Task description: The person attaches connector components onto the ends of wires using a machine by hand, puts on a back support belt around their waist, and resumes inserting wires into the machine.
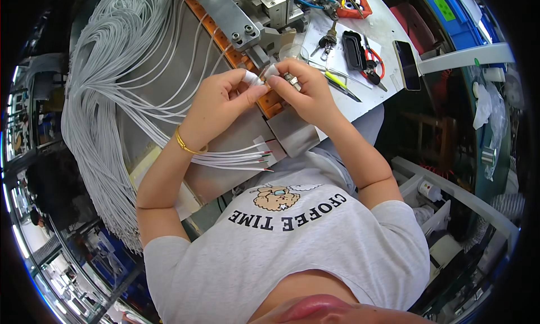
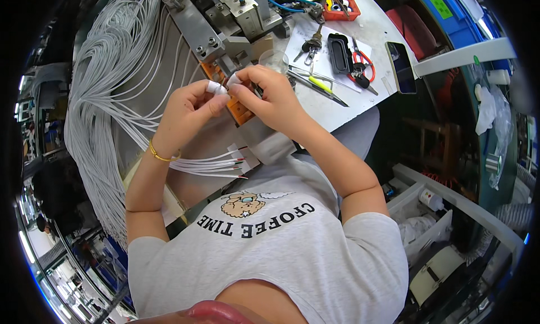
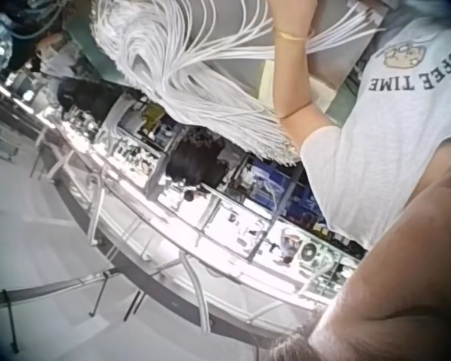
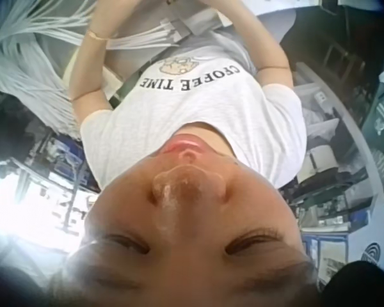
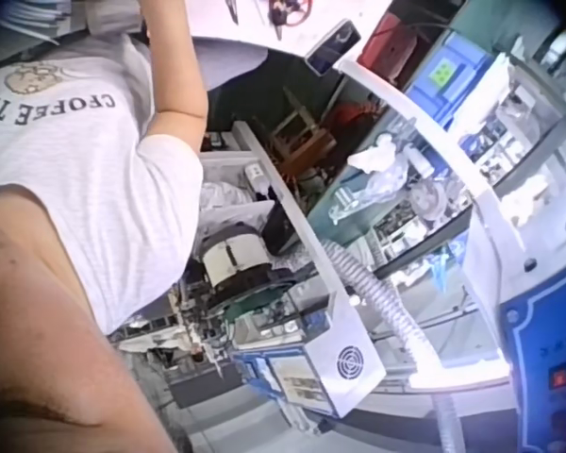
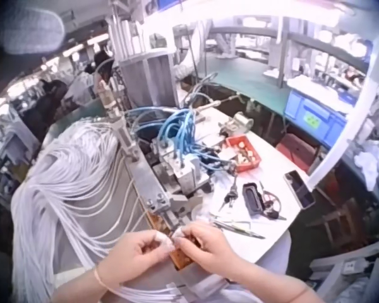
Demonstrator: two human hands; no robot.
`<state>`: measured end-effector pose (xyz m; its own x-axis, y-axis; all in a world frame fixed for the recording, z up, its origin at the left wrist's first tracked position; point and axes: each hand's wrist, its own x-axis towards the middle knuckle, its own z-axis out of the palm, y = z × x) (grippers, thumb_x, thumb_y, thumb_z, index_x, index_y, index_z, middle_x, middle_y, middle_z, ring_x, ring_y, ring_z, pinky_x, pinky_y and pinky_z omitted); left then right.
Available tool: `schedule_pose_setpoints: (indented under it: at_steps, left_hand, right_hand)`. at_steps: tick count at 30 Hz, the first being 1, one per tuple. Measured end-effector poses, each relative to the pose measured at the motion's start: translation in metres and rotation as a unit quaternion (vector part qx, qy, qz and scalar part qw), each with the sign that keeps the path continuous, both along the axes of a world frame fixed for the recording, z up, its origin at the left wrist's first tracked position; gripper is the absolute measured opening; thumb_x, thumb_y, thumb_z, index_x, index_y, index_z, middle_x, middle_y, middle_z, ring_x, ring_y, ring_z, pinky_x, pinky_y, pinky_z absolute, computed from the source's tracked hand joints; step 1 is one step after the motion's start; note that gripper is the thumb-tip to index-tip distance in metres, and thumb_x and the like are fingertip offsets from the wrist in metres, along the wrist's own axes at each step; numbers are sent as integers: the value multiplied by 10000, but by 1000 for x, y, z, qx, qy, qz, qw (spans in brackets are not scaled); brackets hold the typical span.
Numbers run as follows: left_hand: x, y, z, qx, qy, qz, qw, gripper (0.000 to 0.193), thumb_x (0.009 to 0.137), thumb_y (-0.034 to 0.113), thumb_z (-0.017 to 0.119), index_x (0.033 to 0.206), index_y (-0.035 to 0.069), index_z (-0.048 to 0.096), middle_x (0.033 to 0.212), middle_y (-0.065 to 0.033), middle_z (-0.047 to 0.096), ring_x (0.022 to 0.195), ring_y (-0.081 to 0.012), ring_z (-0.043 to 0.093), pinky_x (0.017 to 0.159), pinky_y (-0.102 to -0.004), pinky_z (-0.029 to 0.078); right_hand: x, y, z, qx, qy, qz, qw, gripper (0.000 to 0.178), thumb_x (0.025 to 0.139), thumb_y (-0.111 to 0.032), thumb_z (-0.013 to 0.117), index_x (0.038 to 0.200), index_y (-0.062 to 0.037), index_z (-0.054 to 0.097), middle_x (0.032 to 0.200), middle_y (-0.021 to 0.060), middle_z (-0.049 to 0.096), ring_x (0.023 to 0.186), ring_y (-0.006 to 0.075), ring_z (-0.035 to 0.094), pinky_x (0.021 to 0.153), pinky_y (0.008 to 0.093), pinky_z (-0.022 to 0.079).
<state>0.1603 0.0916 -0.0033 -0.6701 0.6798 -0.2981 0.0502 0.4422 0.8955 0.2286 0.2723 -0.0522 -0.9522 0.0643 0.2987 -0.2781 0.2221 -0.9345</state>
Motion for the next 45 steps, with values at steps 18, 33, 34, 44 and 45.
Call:
schedule_pose_setpoints:
  at_steps: [18, 33, 34, 44, 45]
  left_hand:
    - [6, 0, 4, 3, 64, -4, 998, 130, 901, 150, 588, 890, 21, 578, 746, 37, 560, 639, -13, 458, 584, -170, 382]
    - [0, 1, -12, -1, 159, 3, 987, 189, 860, 199, 601, 826, 16, 571, 614, -74, 548, 533, -145, 497, 519, -292, 383]
    - [-1, -1, -13, -30, 176, -3, 984, 186, 847, 196, 609, 824, 16, 570, 626, -91, 552, 539, -181, 509, 523, -310, 388]
    - [1, 1, -24, -66, 354, 3, 933, 188, 802, 190, 638, 828, 14, 579, 647, -132, 566, 572, -283, 544, 541, -355, 411]
    - [1, -1, -23, -67, 355, 4, 933, 188, 802, 190, 638, 828, 14, 579, 647, -132, 566, 572, -283, 544, 541, -355, 411]
  right_hand:
    - [7, -3, 10, 36, -57, 18, 998, 104, 830, -72, 608, 883, 11, 574, 787, 85, 584, 717, 170, 550, 675, 274, 439]
    - [-2, 12, -14, 0, -102, -39, 994, 244, 933, -211, 501, 833, 6, 547, 692, 34, 518, 650, 101, 472, 596, 262, 390]
    - [-5, 14, -20, 7, -127, -67, 990, 246, 934, -215, 500, 828, 3, 544, 684, 26, 506, 647, 90, 458, 589, 258, 380]
    - [-18, 15, -50, -49, -104, -12, 993, 261, 924, -205, 519, 747, -14, 502, 636, -12, 447, 605, 48, 383, 530, 232, 321]
    - [-17, 14, -51, -51, -111, -25, 992, 255, 921, -195, 524, 742, -16, 498, 634, -3, 451, 604, 52, 383, 530, 235, 322]
